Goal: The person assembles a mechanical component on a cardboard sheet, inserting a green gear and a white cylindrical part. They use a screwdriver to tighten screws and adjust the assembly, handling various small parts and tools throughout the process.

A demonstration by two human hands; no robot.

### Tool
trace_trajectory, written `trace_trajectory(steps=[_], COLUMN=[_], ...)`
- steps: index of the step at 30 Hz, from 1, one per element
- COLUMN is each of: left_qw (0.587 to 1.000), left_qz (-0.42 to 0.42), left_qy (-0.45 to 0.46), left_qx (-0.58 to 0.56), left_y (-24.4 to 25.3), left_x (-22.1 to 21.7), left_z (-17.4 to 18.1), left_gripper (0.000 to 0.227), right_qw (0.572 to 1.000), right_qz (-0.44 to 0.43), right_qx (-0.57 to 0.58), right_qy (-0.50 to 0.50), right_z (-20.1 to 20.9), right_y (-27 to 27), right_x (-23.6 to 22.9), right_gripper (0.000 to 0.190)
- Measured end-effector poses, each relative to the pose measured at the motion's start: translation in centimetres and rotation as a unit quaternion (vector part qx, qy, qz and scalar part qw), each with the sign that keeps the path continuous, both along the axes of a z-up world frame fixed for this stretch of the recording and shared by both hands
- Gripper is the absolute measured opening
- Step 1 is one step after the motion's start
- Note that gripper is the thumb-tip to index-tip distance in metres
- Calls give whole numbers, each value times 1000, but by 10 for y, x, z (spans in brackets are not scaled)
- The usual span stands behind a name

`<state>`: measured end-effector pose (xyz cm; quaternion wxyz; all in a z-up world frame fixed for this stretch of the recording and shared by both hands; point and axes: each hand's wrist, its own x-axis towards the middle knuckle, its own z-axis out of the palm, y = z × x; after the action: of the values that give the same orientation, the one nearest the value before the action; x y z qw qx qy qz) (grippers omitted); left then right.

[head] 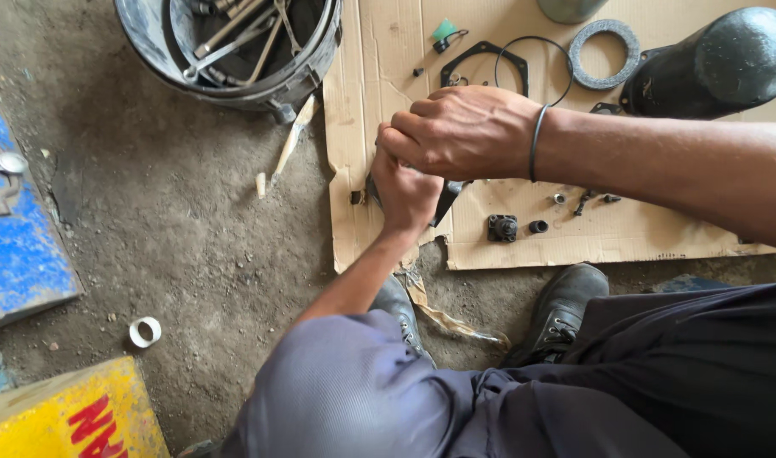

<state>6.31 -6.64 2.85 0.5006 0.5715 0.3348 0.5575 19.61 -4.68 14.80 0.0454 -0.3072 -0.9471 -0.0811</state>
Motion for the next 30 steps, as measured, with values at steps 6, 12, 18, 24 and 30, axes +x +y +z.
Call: trace_trajectory(steps=[6, 12, 18, 24, 30], left_qw=[950, 921, 993, 895, 989], left_qz=[-289, -369, -98, -430, -98], left_qy=[108, 94, -1, 121, 106], left_qx=[-58, -86, -58, 4, 22], left_y=[63, 78, 7, 103, 12], left_x=[-20, -27, 0, -29, -6], left_z=[-61, -16, -62, -52, -55], left_gripper=[9, 36, 25, 24, 13], right_qw=[974, 955, 957, 958, 991], right_qz=[-139, -195, -170, -196, -88], right_qx=[-172, -176, -195, -167, -85], right_qy=[52, 137, 131, 128, 54], right_z=[-5, 0, -8, -5, -17], right_y=[-8, -9, -17, -9, -7], right_x=[-4, -11, -16, -14, -5], right_gripper=[34, 34, 35, 34, 14])
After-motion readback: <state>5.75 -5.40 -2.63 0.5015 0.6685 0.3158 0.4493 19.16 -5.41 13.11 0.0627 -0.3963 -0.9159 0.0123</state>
